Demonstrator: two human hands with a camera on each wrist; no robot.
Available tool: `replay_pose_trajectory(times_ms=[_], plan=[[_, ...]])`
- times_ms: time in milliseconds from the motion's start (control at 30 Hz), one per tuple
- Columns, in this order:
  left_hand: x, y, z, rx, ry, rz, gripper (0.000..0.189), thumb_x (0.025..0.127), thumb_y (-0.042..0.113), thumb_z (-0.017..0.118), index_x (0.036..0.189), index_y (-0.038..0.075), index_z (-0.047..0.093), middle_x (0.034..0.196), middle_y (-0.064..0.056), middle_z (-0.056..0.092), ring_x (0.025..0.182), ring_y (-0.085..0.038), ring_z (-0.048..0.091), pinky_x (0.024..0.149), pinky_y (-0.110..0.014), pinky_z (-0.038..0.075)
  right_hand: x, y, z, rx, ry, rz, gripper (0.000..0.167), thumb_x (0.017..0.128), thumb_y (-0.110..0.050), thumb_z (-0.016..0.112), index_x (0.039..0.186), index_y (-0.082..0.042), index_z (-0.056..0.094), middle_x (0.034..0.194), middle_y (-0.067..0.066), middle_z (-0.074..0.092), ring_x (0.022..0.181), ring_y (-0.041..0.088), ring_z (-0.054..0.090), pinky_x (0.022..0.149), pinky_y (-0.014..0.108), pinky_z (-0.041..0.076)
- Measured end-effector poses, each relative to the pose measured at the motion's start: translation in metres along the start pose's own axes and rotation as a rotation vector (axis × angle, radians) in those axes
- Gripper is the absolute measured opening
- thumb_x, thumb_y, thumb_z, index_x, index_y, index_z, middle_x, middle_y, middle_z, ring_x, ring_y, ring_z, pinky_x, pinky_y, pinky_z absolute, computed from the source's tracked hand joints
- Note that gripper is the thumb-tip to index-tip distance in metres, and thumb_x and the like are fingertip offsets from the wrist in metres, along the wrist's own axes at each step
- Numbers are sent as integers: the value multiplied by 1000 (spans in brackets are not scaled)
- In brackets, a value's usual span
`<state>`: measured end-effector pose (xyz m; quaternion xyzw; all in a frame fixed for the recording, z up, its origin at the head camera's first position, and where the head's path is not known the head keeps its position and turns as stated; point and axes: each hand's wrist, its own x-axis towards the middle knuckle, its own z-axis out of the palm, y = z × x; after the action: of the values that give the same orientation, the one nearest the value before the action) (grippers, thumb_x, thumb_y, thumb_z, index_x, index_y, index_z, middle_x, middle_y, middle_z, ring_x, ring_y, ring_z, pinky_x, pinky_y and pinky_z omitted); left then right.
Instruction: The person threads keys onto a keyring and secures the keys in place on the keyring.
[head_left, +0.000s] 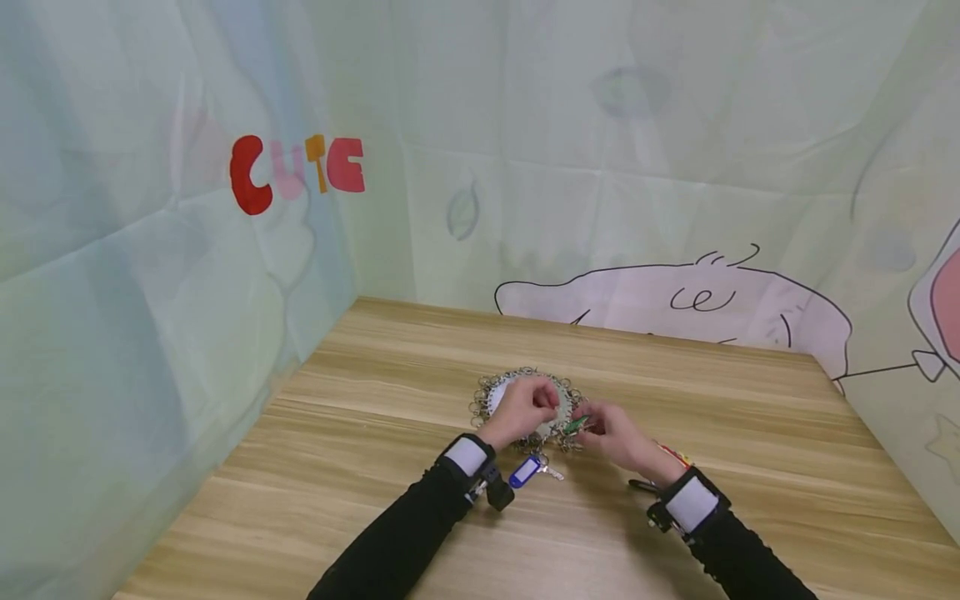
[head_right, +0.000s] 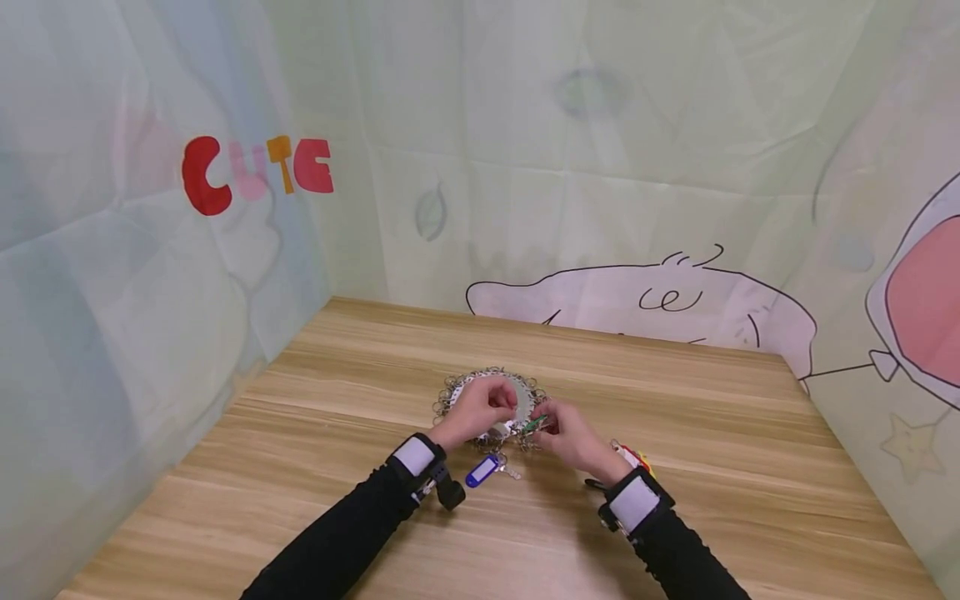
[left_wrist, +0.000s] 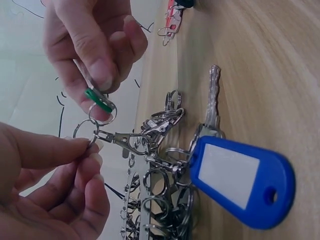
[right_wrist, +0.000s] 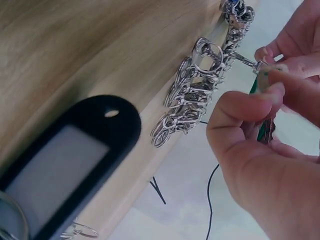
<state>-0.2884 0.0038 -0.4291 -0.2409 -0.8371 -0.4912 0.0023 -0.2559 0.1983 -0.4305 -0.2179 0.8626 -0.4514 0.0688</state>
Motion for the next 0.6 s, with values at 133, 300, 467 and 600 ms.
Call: replay_pose_trajectory(times_ms=[133, 300, 467, 600], plan=[[-1, -1, -1, -10, -2, 1, 12, 78, -6, 68, 86, 1, 65, 80, -13, 67, 64, -8, 55, 59, -18, 47, -1, 0, -2, -24, 10, -2, 23, 90, -5, 61, 109, 7, 60, 75, 23, 63, 53, 11, 51, 46, 21, 42], [-1, -2, -1, -19, 9, -11, 12, 78, -6, 67, 87, 1, 65, 82, -14, 67, 65, -8, 55, 60, -18, 49, -1, 3, -5, -8, 79, 35, 21, 94, -14, 60, 103, 4, 67, 57, 4, 55, 45, 5, 42, 41, 18, 33], [-2, -2, -1, -27, 5, -17, 12, 79, -6, 67, 87, 2, 64, 82, -13, 67, 66, -7, 55, 60, -18, 49, 1, 4, -8, 25, 133, 116, 28, 96, -25, 58, 102, 0, 69, 50, -6, 44, 43, 4, 36, 42, 18, 28], [-2, -2, -1, -28, 2, -19, 12, 79, -6, 67, 87, 2, 64, 83, -13, 67, 67, -6, 56, 61, -18, 49, 1, 5, -9, 50, 133, 141, 31, 97, -26, 56, 102, 2, 68, 50, -6, 42, 42, 4, 33, 41, 18, 26]])
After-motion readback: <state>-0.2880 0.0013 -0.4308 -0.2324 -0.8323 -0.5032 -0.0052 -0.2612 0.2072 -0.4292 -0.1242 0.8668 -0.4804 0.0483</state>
